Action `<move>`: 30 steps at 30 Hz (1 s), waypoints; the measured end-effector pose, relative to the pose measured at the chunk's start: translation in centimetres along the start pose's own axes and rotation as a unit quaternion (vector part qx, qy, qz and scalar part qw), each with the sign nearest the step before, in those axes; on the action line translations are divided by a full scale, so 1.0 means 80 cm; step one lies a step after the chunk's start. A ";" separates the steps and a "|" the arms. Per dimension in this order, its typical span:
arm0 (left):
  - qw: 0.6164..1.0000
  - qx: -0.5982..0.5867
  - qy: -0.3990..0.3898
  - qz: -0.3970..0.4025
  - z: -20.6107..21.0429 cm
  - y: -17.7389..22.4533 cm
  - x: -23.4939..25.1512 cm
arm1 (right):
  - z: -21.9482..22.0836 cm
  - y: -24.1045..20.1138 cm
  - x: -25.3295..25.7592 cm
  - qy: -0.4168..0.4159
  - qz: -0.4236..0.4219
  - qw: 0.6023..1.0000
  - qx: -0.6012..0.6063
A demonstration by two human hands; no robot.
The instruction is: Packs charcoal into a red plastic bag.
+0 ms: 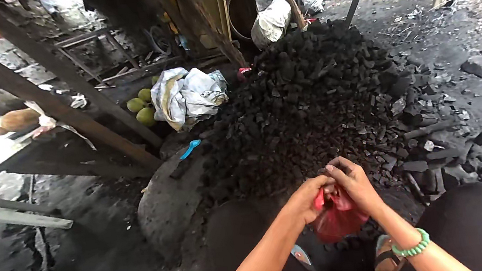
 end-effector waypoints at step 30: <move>1.000 0.003 -0.011 -0.018 -0.030 -0.072 -0.054 | -0.065 0.061 0.021 0.033 -0.256 0.858 -0.445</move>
Point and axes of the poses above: each hand's wrist, its own x-axis towards the middle knuckle, its own z-axis out of the palm, y = z × x, the point moved 5 cm from there along x, towards the middle knuckle, and after that the axes turned 5 degrees about z, right-handed, at the moved point
